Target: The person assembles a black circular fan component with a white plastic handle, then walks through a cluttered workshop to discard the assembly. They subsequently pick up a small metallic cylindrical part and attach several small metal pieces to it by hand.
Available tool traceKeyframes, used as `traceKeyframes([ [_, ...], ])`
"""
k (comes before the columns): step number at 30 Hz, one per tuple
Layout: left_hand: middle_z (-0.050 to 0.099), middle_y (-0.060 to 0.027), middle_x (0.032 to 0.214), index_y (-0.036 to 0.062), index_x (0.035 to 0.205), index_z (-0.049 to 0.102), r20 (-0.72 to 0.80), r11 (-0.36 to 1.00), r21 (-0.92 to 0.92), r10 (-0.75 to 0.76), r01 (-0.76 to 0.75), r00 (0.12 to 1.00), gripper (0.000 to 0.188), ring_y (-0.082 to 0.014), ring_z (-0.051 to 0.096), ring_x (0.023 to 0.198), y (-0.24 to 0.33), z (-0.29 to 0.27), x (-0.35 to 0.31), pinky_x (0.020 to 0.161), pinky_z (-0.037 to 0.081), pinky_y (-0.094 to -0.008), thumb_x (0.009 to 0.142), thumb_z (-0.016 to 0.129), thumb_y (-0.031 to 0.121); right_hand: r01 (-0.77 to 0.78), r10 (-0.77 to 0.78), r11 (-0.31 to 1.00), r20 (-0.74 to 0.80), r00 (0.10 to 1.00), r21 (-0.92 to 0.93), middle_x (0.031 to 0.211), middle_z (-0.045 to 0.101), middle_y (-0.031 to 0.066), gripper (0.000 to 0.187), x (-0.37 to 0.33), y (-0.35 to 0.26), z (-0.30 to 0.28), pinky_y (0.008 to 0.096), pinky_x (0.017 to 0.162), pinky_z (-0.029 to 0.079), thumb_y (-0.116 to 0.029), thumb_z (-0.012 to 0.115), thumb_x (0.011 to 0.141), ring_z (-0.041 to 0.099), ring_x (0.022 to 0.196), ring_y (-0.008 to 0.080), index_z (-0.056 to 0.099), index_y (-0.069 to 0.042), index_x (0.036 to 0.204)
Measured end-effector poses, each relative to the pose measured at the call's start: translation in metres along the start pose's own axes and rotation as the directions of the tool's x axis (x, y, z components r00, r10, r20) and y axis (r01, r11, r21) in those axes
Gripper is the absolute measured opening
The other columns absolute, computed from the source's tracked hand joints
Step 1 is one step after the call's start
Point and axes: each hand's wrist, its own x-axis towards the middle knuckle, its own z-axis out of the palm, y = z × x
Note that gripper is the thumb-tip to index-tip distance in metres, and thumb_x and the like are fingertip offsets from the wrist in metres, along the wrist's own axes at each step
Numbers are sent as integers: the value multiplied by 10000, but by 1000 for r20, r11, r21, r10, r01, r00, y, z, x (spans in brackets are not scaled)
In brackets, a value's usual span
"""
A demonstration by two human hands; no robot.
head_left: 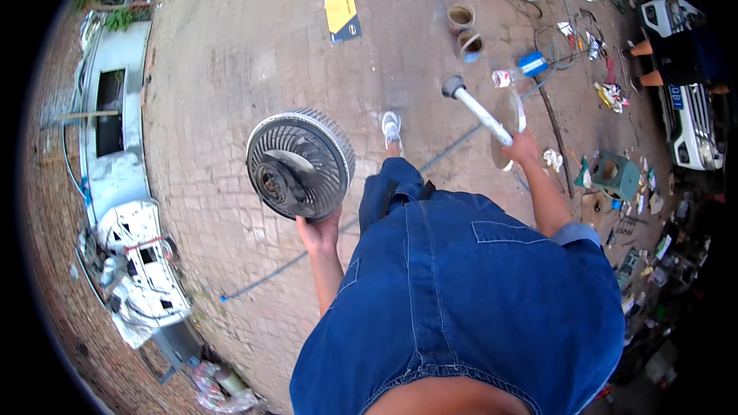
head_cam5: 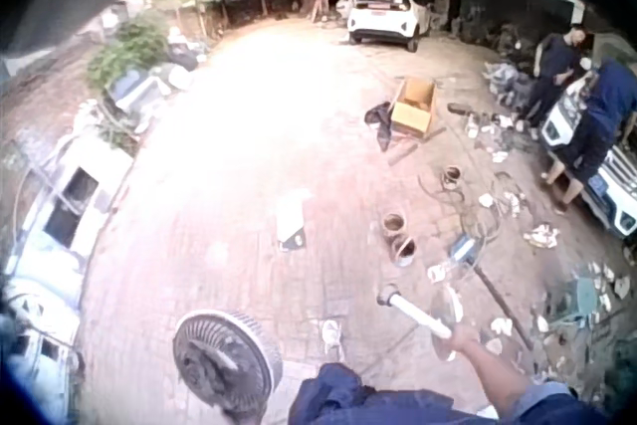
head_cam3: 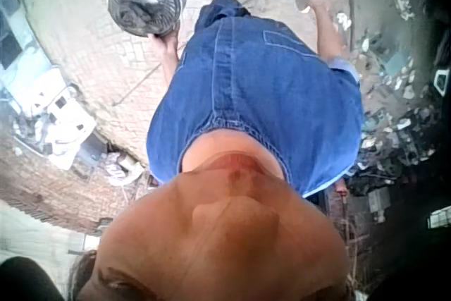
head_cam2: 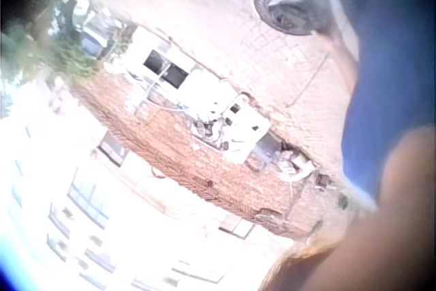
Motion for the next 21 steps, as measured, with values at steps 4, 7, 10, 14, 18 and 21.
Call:
traceKeyframes([
  [4, 404, -135, 1325, 68, 1297, 373, 97, 999, 32, -33, 30, 995, 532, -329, 410, 1190, 31, 102, 97, 954, 369, -512, 873, 479, 371, -152, 159, 987, 208, 965, -46, 1131, 541, 189, 550, 35, -29, -18, 380, 869, 466, -397, 701, 598, 548, 1035, 320, 624, -117, 1064],
  [7, 367, -133, 1362, 73, 1334, 340, 75, 990, 132, -57, 46, 996, 563, -313, 354, 1245, 50, 183, 185, 1020, 305, -490, 876, 475, 373, -236, 206, 971, 382, 901, 34, 991, 632, 171, 556, 60, -34, -30, 368, 813, 488, -443, 749, 560, 615, 919, 283, 670, -77, 970],
  [10, 359, -130, 1368, 70, 1331, 344, 173, 989, 113, -113, 94, 978, 566, -311, 352, 1247, 64, 252, 275, 1027, 288, -498, 874, 479, 374, -323, 286, 946, 472, 834, -3, 936, 660, 133, 556, 93, -28, -13, 347, 765, 509, -447, 765, 525, 644, 855, 254, 688, -91, 945],
  [14, 440, -127, 1296, 74, 1269, 402, 192, 979, 125, -183, 161, 964, 522, -323, 443, 1166, 51, 355, 411, 928, 386, -526, 856, 502, 376, -509, 420, 861, 570, 706, -3, 1047, 637, 123, 673, 145, -7, 7, 372, 818, 489, -493, 776, 485, 618, 958, 250, 668, -79, 1004],
  [18, 455, -114, 1291, 88, 1276, 405, 206, 972, 160, -201, 170, 958, 526, -316, 441, 1172, 42, 435, 524, 917, 397, -508, 850, 501, 382, -535, 521, 842, 358, 774, -69, 1079, 623, 128, 750, 247, -40, -57, 374, 833, 485, -464, 795, 494, 608, 981, 258, 612, -61, 1099],
  [21, 501, -94, 1246, 92, 1244, 445, 191, 966, 197, -205, 167, 960, 498, -287, 468, 1142, 38, 525, 583, 915, 391, -516, 860, 456, 408, -502, 505, 861, 238, 830, -77, 1105, 608, 135, 758, 396, -57, -80, 374, 835, 487, -445, 796, 517, 601, 998, 254, 584, -62, 1136],
])
